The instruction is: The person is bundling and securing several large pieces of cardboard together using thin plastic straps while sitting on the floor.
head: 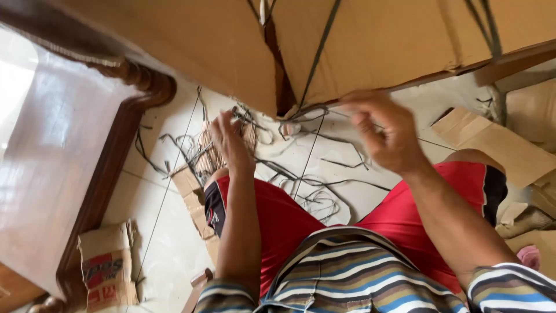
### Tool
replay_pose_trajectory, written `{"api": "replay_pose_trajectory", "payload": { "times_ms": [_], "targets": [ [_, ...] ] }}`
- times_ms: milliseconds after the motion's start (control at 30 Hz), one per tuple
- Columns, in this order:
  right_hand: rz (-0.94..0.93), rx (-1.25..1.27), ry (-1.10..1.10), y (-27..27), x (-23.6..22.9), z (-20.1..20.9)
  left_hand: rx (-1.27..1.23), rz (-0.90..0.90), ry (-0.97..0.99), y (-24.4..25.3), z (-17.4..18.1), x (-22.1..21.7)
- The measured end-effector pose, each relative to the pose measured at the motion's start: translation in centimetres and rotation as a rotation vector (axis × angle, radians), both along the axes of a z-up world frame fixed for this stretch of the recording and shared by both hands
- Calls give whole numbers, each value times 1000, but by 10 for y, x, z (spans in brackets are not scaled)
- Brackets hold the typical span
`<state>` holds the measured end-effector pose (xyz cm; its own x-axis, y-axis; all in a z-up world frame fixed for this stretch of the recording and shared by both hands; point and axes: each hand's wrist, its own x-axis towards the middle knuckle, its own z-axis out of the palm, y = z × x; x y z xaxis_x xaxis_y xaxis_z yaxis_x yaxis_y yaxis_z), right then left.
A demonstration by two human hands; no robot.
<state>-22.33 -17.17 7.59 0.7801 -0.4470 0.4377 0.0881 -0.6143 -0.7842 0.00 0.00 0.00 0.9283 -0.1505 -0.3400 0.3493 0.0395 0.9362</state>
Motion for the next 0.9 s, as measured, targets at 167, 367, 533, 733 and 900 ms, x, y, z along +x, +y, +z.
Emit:
{"api": "replay_pose_trajectory", "payload": {
  "times_ms": [167,367,533,733,900],
  "targets": [
    [-386,-459,15,-73,-18,-1,106,209,-959,8,-30,-46],
    [-540,-785,317,-102,-15,-40,-18,-529,-1327,-53,50,-110],
    [-518,-658,326,-102,-18,-47,404,-596,-1367,-147,73,-94],
    [-509,-580,362,-103,-17,-45,862,-922,-1140,-194,64,-80],
    [-492,-588,349,-106,-19,-39,929,-981,-1195,-191,68,-84]
  ]
}}
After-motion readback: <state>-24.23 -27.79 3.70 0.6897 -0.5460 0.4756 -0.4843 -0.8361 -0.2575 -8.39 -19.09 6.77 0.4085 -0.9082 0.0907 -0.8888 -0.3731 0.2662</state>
